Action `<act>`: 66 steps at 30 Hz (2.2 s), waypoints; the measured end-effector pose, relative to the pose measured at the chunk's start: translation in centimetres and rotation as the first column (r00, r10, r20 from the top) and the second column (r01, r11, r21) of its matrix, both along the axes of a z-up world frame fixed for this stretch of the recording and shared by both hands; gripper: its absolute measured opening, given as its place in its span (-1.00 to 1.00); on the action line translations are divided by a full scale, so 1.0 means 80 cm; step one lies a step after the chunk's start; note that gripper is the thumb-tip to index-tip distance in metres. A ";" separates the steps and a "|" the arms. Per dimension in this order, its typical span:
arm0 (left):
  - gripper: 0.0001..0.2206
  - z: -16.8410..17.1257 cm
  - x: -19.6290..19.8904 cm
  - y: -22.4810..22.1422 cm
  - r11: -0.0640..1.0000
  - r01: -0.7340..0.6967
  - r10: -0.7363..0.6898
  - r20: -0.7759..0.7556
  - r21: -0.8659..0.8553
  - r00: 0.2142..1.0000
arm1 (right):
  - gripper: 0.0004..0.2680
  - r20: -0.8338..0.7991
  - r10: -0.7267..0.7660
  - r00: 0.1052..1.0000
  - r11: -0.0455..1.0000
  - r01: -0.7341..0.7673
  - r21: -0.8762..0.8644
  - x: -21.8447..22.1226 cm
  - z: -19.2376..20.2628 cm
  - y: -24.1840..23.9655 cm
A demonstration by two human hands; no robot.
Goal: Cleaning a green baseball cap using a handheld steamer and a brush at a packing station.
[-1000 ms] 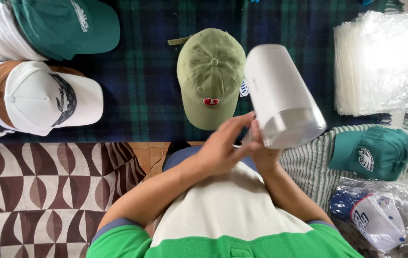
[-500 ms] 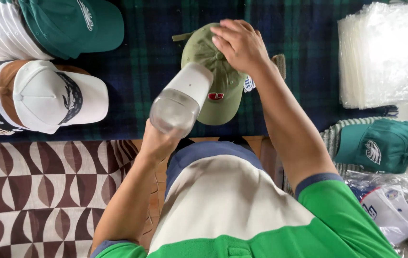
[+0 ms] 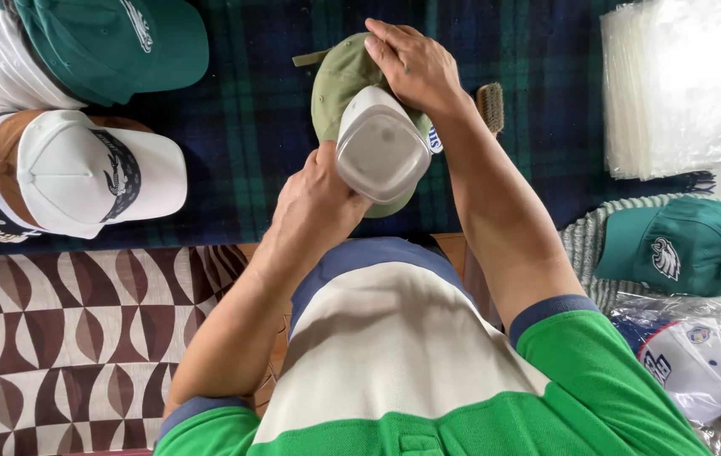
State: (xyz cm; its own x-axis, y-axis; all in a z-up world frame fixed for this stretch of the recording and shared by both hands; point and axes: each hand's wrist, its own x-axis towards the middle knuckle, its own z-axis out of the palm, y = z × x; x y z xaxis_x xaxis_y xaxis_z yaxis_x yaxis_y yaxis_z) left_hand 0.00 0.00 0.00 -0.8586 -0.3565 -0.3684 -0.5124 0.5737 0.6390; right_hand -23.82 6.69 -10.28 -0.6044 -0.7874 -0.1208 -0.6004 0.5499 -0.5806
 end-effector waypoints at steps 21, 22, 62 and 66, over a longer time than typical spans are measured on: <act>-0.36 -0.043 0.067 -0.017 0.967 -0.229 0.213 0.144 0.110 0.967 | -0.53 0.081 -0.023 0.996 0.999 0.025 -0.023 -0.005 -0.012 -0.003; -0.36 -0.043 0.071 -0.014 0.966 -0.234 0.217 0.149 0.109 0.965 | -0.53 0.087 -0.019 0.996 1.000 0.021 -0.023 -0.003 -0.014 -0.002; -0.59 0.013 -0.016 -0.027 0.983 -0.104 0.110 0.029 -0.154 0.993 | -0.53 0.080 0.033 0.996 0.996 -0.027 -0.081 -0.018 -0.026 -0.006; -0.59 0.006 -0.017 -0.028 0.979 -0.157 0.160 0.015 -0.132 0.987 | -0.54 0.064 0.045 0.997 0.995 -0.039 -0.089 -0.017 -0.024 -0.002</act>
